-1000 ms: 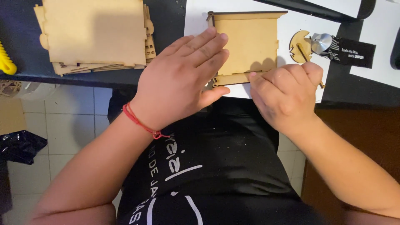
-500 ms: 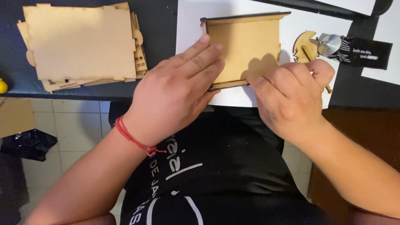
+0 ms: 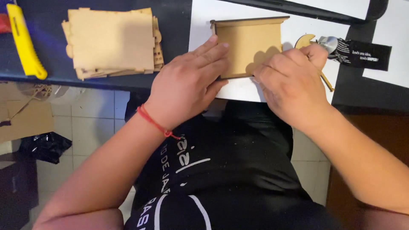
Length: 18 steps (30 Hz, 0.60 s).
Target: The person assembles a small wooden box by applying glue to the edges of laser-cut plywood pieces and joining them together. They then insert a hinged lid and test the fit of the completed box.
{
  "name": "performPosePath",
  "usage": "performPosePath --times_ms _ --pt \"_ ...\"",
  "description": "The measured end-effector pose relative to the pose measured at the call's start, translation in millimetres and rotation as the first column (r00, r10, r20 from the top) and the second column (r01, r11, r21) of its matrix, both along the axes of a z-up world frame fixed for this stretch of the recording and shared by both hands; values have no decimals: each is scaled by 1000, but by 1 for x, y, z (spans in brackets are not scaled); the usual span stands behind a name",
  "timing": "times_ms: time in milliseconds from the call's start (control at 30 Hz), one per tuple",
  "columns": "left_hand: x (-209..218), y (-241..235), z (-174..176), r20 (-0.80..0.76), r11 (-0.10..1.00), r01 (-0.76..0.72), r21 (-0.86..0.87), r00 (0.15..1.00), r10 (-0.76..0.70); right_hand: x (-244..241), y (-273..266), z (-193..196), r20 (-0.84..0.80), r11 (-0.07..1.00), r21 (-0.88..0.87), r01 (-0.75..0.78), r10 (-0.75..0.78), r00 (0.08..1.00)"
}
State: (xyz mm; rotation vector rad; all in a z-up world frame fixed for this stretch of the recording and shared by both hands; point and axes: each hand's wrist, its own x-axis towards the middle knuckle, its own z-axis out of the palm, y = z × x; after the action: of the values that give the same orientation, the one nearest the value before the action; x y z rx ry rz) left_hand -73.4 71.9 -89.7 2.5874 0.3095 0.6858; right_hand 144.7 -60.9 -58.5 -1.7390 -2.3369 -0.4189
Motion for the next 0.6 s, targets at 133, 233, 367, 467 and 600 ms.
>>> performPosePath --times_ms 133,233,367,467,600 --pt "0 -2 -4 17 1000 -3 11 1000 3 3 -2 8 55 997 -70 -36 40 998" --pt "-2 -3 -6 -17 998 -20 52 1000 21 -1 2 14 -6 992 -122 -26 25 1000" --pt "-1 -1 -6 -9 999 -1 48 1000 2 -5 15 21 8 991 -131 -13 14 1000" --pt "0 -1 -5 9 998 -21 51 1000 21 -6 23 21 1 987 -132 -94 95 995" --pt "1 1 -7 22 999 -16 44 1000 15 -1 26 10 19 970 -170 -172 178 984"
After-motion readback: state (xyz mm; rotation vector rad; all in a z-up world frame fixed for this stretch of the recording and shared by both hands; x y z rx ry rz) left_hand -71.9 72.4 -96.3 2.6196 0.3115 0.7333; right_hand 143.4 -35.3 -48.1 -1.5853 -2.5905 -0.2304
